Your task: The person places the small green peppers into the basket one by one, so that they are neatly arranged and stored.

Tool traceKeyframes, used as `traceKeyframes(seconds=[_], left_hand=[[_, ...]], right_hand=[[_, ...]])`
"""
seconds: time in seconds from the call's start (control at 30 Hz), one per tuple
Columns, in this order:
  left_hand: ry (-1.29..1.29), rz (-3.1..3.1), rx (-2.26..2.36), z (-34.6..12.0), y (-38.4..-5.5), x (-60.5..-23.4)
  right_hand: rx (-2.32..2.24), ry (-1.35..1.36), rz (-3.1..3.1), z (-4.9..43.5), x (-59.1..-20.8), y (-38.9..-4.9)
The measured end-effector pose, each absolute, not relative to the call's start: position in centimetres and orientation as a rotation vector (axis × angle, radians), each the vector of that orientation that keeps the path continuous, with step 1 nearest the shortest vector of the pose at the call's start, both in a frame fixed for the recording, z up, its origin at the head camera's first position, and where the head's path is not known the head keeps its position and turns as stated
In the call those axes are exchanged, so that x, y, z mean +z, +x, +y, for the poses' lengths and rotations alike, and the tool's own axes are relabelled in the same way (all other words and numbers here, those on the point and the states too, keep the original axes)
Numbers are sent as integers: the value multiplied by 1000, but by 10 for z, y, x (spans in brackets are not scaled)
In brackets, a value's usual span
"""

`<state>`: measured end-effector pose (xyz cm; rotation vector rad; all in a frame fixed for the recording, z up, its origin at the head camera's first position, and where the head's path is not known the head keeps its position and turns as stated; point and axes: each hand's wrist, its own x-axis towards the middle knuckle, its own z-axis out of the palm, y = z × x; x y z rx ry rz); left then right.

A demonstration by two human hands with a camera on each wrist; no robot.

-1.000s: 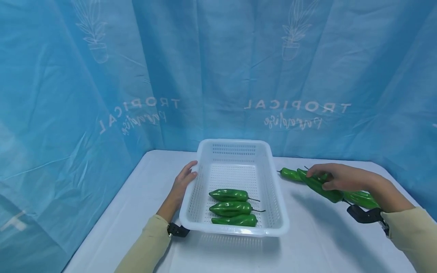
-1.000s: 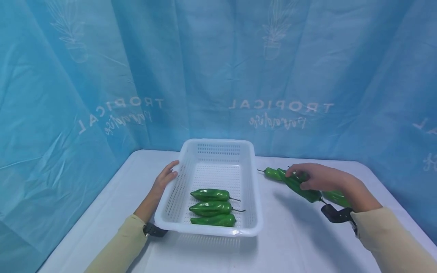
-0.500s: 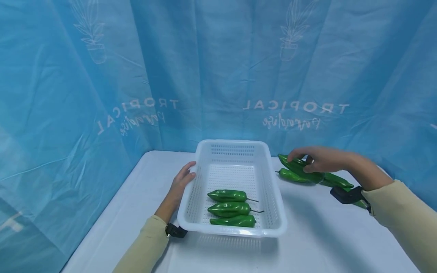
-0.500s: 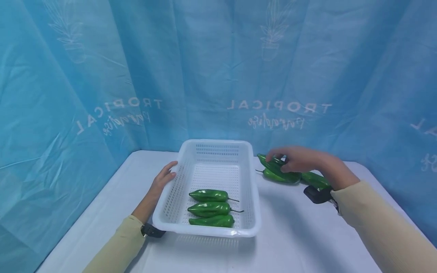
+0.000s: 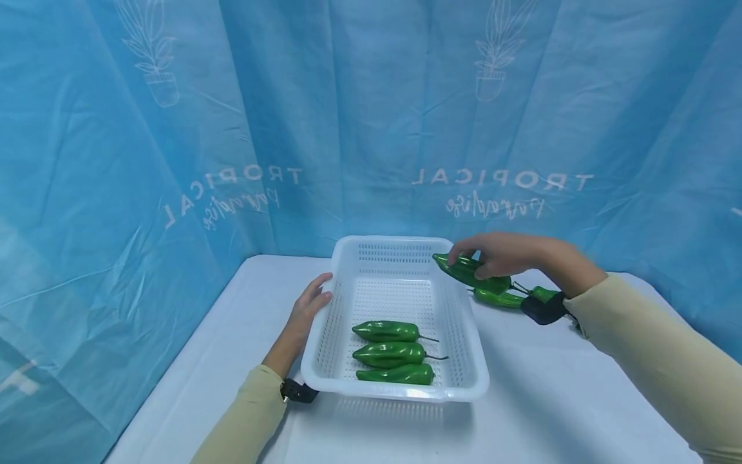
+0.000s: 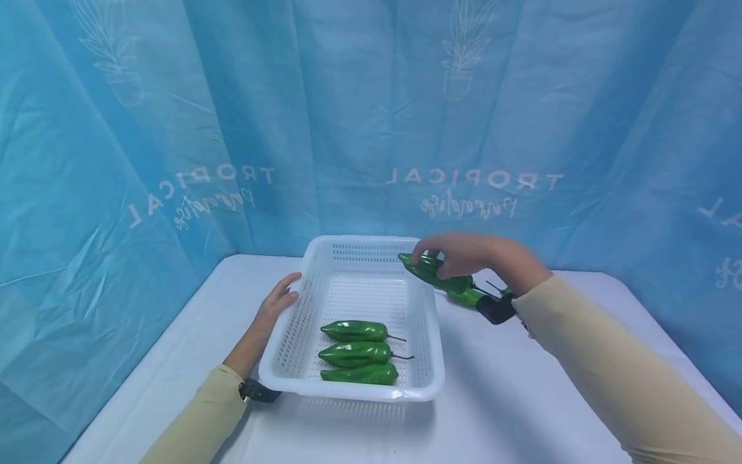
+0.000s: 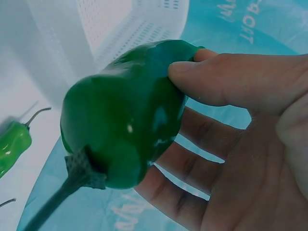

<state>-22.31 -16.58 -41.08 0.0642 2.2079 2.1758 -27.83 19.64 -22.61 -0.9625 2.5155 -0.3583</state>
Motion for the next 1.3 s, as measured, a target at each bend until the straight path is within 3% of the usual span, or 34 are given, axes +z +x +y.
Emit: traceKeyframes(seconds=[0.57, 1.3], left_hand=[[59, 2195, 2184, -165, -223, -410], [73, 2177, 2210, -164, -223, -410]], right_hand=[[-279, -1022, 2421, 128, -228, -285], [-265, -1098, 2379, 97, -248, -286]])
